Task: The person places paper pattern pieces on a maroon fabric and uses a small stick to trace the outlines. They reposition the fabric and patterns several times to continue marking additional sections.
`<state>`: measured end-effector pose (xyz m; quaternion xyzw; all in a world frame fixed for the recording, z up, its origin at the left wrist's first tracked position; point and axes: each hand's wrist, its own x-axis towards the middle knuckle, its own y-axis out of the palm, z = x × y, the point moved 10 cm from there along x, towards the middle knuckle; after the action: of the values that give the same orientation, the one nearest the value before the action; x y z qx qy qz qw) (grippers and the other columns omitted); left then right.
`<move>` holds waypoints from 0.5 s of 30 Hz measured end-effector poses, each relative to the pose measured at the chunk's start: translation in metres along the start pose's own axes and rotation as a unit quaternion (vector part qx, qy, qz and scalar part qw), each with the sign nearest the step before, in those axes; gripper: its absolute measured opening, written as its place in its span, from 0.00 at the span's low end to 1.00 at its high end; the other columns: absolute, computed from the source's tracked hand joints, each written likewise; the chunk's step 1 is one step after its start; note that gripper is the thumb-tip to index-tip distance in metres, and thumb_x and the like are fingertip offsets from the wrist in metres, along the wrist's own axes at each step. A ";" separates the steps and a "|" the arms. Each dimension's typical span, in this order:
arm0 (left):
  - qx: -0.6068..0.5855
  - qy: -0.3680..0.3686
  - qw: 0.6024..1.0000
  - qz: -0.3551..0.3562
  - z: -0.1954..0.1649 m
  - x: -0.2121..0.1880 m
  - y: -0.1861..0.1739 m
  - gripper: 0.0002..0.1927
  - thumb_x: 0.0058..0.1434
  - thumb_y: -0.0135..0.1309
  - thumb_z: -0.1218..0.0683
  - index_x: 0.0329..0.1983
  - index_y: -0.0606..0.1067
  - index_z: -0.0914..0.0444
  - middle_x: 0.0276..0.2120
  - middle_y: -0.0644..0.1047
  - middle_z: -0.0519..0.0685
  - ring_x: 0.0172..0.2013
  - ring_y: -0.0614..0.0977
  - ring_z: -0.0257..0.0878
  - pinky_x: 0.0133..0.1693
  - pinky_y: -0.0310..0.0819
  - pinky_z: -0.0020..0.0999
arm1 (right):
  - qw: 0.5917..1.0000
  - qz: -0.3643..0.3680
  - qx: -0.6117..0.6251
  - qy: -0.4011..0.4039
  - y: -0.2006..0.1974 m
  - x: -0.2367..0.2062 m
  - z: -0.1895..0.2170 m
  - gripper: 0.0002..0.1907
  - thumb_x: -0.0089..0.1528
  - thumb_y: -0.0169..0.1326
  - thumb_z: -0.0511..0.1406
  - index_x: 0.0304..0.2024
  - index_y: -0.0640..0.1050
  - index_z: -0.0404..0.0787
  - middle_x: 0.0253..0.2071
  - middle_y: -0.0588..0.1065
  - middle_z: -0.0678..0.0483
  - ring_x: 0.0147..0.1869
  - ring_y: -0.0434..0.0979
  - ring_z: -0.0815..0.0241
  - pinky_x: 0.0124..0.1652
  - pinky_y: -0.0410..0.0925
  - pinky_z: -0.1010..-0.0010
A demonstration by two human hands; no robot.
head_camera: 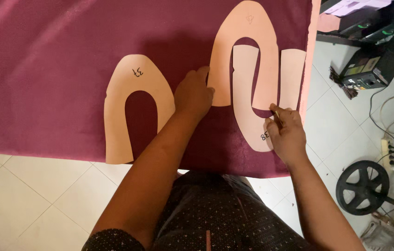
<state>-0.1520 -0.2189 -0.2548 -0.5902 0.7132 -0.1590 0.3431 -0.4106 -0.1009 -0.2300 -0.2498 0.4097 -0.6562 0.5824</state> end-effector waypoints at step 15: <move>0.015 0.270 0.962 -0.037 -0.001 -0.038 0.005 0.25 0.58 0.59 0.53 0.61 0.75 0.61 0.66 0.69 0.49 0.68 0.65 0.52 0.65 0.55 0.55 | 1.000 0.006 0.012 0.027 0.006 0.007 -0.026 0.28 0.64 0.60 0.34 0.66 0.72 0.35 0.46 0.70 0.51 0.44 0.73 0.62 0.46 0.69 0.71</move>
<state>-0.1534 -0.1819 -0.2458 -0.5464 0.7542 -0.3358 0.1410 -0.4296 -0.1015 -0.2499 -0.2222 0.4194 -0.6637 0.5781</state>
